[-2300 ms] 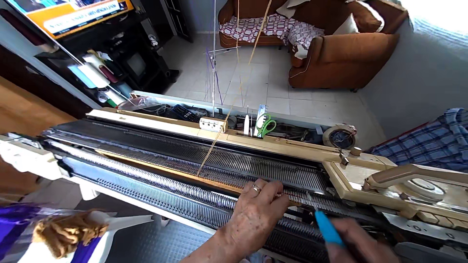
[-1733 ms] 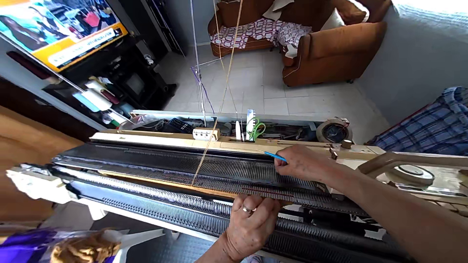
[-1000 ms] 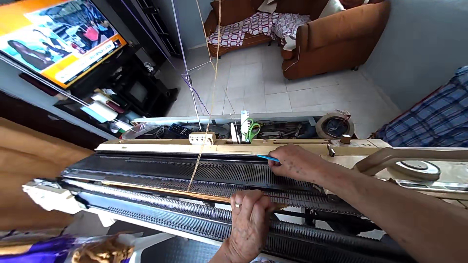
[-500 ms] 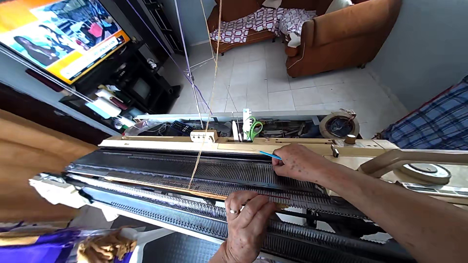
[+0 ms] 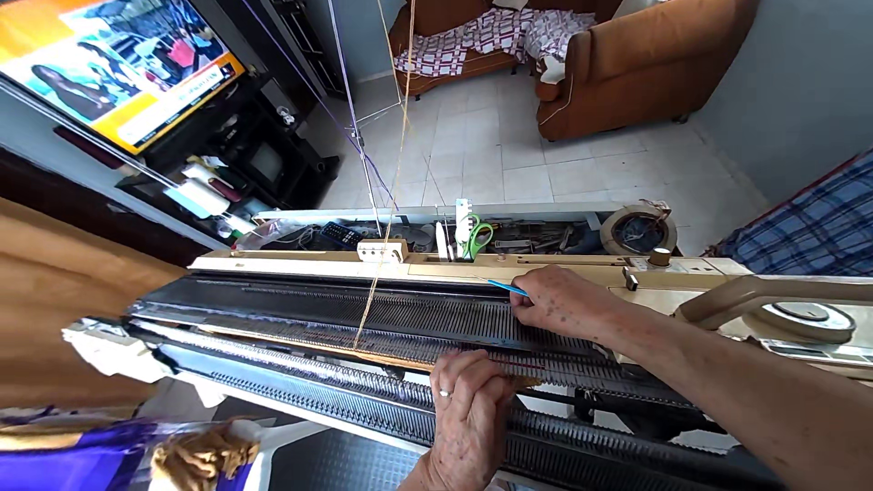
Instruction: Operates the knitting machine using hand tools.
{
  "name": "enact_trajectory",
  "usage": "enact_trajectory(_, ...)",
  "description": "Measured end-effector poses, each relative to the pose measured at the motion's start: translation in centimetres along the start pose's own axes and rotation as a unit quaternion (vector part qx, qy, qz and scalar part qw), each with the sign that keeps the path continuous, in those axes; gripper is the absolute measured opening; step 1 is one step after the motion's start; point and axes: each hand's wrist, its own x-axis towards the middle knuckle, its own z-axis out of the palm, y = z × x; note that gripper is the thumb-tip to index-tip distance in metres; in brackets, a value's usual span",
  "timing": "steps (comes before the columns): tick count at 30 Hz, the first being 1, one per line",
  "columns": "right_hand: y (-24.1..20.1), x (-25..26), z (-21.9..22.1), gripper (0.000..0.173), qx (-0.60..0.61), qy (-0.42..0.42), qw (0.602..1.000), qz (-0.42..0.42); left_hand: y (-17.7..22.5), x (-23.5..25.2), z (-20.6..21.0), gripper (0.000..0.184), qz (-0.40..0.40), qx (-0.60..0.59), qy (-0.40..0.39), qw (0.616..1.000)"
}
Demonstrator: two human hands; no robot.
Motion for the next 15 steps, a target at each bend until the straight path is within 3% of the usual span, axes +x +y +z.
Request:
enact_trajectory(5, 0.16, 0.13, 0.05, 0.014, 0.001, -0.001, 1.0, -0.006, -0.17, -0.5, -0.12, 0.01, 0.004, 0.028, 0.003, 1.0)
enact_trajectory(7, 0.16, 0.08, 0.0, 0.013, 0.0, -0.003, 1.0, -0.002, -0.03, -0.42, -0.02, 0.02, -0.003, 0.046, 0.006, 0.999)
enact_trajectory(10, 0.17, 0.13, 0.05, 0.014, -0.005, -0.005, 1.0, 0.0, -0.14, -0.18, -0.29, 0.012, 0.011, 0.044, 0.01, 0.999)
enact_trajectory(15, 0.1, 0.07, 0.0, 0.014, -0.004, -0.008, 1.0, 0.003, -0.26, 0.35, -0.34, 0.013, 0.01, 0.013, 0.009, 1.0)
